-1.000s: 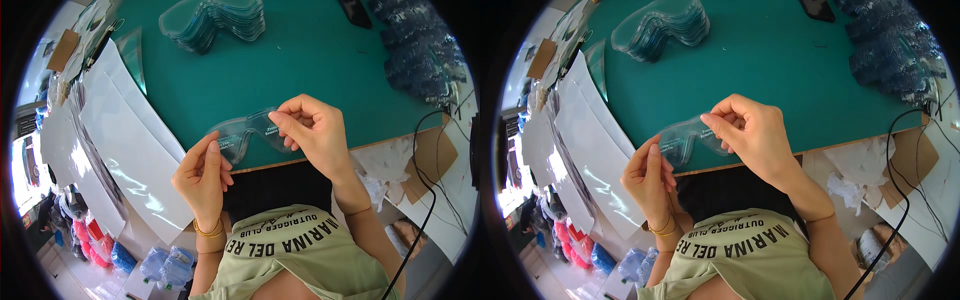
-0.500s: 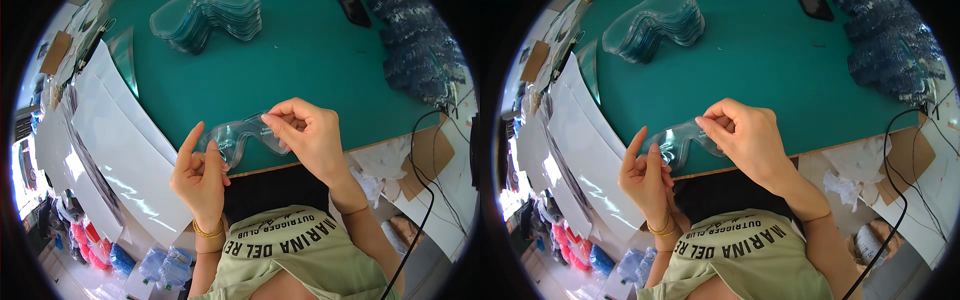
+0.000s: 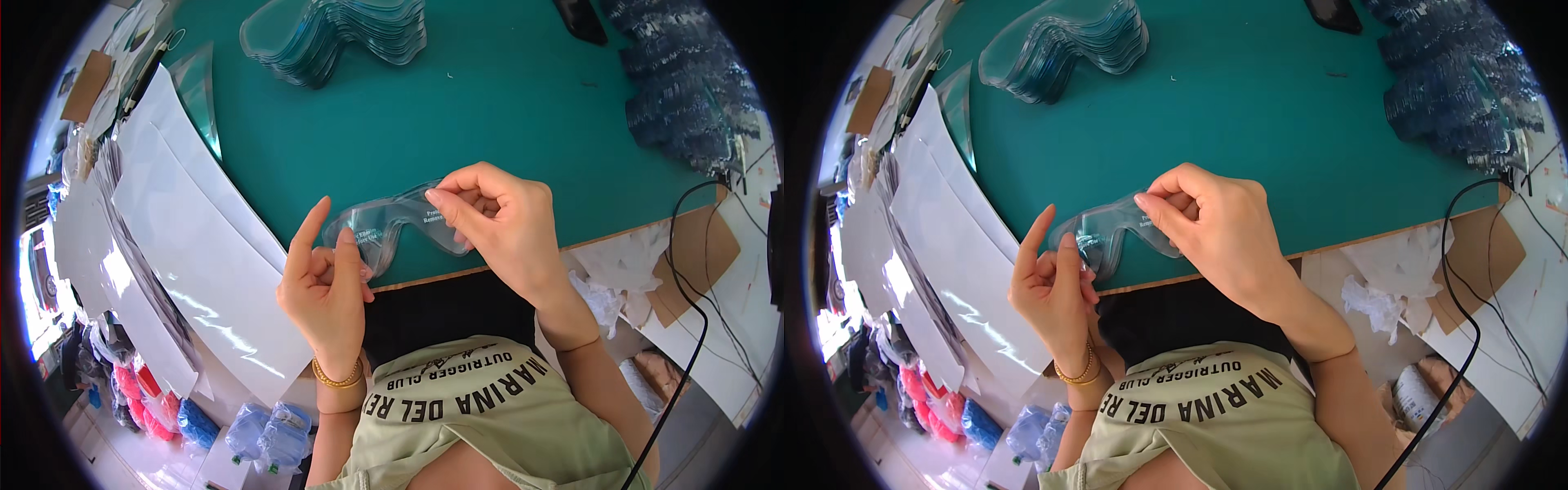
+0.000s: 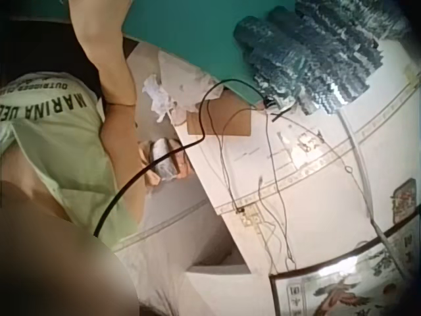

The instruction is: Peeling protective plastic film from safety goggles at a production workstation.

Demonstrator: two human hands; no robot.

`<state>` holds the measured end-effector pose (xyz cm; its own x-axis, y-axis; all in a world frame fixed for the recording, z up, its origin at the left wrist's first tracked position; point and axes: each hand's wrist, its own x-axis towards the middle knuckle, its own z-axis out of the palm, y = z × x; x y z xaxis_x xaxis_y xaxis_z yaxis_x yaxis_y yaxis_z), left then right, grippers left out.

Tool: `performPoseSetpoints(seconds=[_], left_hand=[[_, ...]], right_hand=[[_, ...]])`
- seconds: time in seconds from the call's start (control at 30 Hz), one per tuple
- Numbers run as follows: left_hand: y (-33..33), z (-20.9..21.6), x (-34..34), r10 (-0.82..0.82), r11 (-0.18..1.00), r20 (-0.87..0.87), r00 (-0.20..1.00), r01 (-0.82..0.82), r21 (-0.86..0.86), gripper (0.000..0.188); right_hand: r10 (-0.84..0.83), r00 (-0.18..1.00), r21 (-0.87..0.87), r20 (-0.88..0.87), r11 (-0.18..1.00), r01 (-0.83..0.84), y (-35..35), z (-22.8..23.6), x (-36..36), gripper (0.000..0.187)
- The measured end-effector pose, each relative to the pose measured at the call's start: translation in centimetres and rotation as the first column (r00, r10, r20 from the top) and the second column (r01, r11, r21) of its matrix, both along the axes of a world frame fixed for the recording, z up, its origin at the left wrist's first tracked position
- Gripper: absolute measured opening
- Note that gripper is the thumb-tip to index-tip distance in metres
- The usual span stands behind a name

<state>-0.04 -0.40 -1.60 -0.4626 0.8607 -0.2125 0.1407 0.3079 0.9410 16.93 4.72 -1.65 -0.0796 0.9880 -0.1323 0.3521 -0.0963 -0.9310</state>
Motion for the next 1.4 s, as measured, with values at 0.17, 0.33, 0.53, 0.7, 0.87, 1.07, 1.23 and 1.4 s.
performPoseSetpoints(seconds=[0.17,0.33,0.53,0.7,0.87,1.07,1.23,1.4], left_hand=[[-0.1,-0.2,0.2,0.024,0.999,-0.017,1.000,-0.023,0.029,0.031],[-0.1,-0.2,0.1,-0.017,1.000,-0.030,0.999,0.016,-0.015,0.031],[0.0,0.4,0.3,-0.036,0.996,-0.170,0.985,0.020,-0.093,0.036],[0.0,0.6,0.6,-0.146,0.989,-0.524,0.839,0.115,-0.092,0.046],[-0.8,0.3,0.1,-0.166,0.985,-0.678,0.716,0.088,-0.149,0.055],[-3.0,0.8,-1.1,-0.009,0.999,-0.640,0.769,-0.014,-0.031,0.055],[-1.8,-0.3,0.1,-0.270,0.865,-0.663,0.698,0.479,0.151,0.037],[-1.6,-1.4,2.1,-0.400,0.791,-0.773,0.493,0.612,-0.019,0.045]], right_hand=[[0.018,1.000,-0.012,-0.002,1.000,-0.018,-0.1,-0.2,-0.1,0.014],[0.032,0.999,0.014,0.007,0.999,-0.032,-0.1,-0.4,0.0,0.013],[0.053,0.998,-0.006,0.024,0.999,-0.053,-0.1,0.0,-0.2,0.013],[0.049,0.999,-0.001,0.023,0.999,-0.049,-0.2,-0.2,-0.1,0.013],[0.055,0.998,0.041,0.028,0.998,-0.056,-0.2,-0.4,0.0,0.013],[0.061,0.998,0.030,0.008,0.998,-0.061,-0.2,-0.6,0.1,0.013],[0.072,0.997,-0.031,0.002,0.997,-0.072,-0.2,0.0,0.2,0.015],[0.126,0.992,-0.059,-0.021,0.990,-0.127,0.8,1.9,2.6,0.023]])
